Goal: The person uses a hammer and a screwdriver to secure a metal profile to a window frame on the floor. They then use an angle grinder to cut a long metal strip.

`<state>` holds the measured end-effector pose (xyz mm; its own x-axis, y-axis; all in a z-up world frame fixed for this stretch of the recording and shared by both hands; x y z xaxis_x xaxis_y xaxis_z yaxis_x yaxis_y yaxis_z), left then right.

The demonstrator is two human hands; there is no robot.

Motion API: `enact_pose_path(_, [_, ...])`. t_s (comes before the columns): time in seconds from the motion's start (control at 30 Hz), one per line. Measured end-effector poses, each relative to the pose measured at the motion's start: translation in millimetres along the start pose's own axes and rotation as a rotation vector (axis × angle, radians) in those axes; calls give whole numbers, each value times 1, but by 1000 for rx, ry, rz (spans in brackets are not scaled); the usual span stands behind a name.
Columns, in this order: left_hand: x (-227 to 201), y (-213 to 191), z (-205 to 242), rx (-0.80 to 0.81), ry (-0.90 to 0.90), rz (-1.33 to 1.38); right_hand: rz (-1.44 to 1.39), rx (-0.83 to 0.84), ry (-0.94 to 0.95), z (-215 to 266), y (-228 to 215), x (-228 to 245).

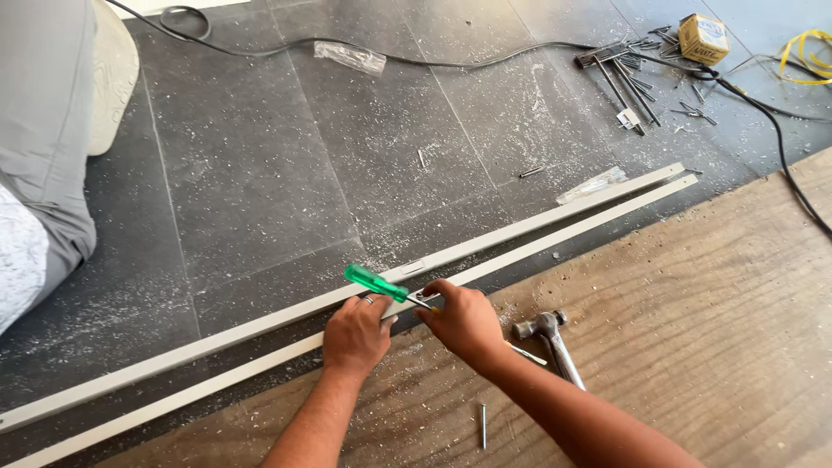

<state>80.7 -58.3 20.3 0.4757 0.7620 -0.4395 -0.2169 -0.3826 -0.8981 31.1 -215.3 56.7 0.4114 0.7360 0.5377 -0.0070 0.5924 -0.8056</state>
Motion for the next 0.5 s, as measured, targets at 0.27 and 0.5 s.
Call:
enact_pose_path(0.27, [1,-4,-3,25,-14,5,-69,-122,70,-18,6,-19])
enact_pose_path(0.5, [-2,1,-2,18,48,-53,-565,-49,535,-28,-28,-74])
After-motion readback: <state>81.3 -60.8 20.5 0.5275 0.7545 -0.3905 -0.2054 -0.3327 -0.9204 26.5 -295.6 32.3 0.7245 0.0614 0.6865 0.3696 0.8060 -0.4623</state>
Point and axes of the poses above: each hand's wrist, its own z-axis away from the middle knuckle, its own y-axis out of the palm, x = y × z, the point moved 10 cm from there along -z, towards the middle knuckle
